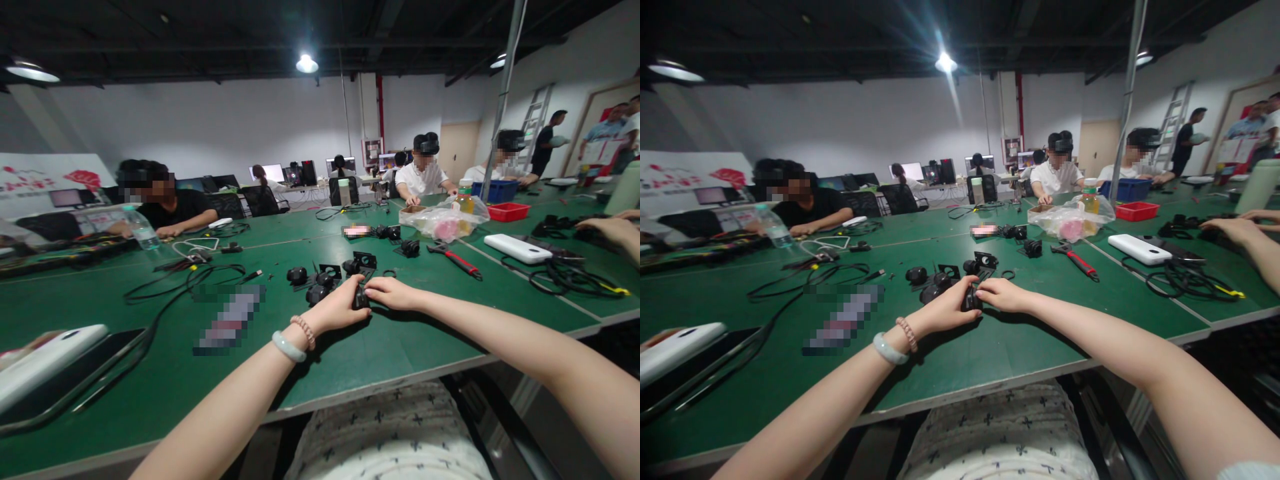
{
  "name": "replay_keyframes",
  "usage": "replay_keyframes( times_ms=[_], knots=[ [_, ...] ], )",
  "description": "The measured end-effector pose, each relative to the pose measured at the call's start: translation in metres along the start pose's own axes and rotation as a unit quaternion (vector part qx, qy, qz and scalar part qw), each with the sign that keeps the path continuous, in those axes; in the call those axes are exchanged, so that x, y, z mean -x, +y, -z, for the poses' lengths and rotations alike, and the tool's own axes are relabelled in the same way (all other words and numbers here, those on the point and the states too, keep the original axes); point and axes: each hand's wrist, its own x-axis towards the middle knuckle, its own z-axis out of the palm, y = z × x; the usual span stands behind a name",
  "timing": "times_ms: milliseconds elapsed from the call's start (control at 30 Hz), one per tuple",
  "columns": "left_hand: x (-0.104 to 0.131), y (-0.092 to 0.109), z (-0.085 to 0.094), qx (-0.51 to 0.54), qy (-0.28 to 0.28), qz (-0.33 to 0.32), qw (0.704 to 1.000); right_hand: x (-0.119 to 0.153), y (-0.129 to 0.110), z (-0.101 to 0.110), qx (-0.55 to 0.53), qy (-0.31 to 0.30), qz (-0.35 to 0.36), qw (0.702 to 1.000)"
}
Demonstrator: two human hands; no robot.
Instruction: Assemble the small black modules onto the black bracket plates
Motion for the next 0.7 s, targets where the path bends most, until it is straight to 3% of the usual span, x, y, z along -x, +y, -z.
replay_keyframes(
  times_ms=[400, 700],
  knots=[
    [0.0, 0.001, 0.0, -0.004, -0.004, -0.002, 1.0, 0.001, 0.0, 0.004, 0.022, -0.002, 0.002, 1.0],
    [0.001, 0.007, 0.003, 0.009, -0.002, -0.018, 1.0, 0.006, -0.009, 0.011, 0.001, 0.079, 0.052, 0.996]
  ],
)
